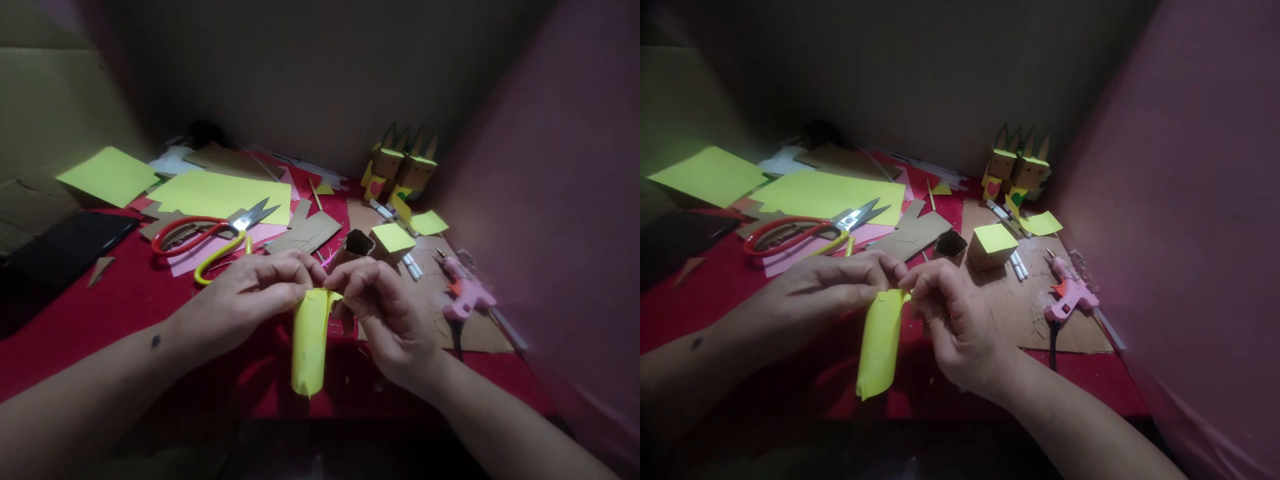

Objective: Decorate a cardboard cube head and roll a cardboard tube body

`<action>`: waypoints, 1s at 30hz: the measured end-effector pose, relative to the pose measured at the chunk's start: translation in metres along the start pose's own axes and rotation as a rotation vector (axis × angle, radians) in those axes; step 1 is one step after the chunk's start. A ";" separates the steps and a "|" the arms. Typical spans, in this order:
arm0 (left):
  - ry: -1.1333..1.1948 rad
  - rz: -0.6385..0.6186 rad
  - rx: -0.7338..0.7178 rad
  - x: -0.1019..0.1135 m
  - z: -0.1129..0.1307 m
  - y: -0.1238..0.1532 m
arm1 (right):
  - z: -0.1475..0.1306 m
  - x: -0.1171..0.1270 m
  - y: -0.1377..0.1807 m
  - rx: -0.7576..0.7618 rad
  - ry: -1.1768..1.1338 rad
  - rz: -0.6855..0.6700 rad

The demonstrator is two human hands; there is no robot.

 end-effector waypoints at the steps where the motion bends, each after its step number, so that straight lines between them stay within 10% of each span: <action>1: 0.032 -0.011 0.032 0.000 -0.002 -0.001 | 0.002 0.000 0.000 -0.042 -0.093 0.022; 7: 0.115 -0.072 0.125 -0.002 -0.006 -0.004 | 0.004 -0.001 0.002 -0.066 -0.281 0.018; 17: 0.272 -0.069 0.184 -0.006 -0.008 -0.004 | -0.016 -0.006 -0.002 0.241 0.127 -0.242; 30: 0.576 -0.087 0.380 -0.012 -0.017 -0.004 | -0.009 -0.016 0.001 0.341 0.360 -0.187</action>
Point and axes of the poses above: each hand's wrist, its own y-axis away from the middle knuckle, its own x-axis out of the back of the hand, z = x × y, the point moved 4 cm from there along -y, towards the middle knuckle, and after that the axes turned 7 degrees about x, right-handed, at the moved point
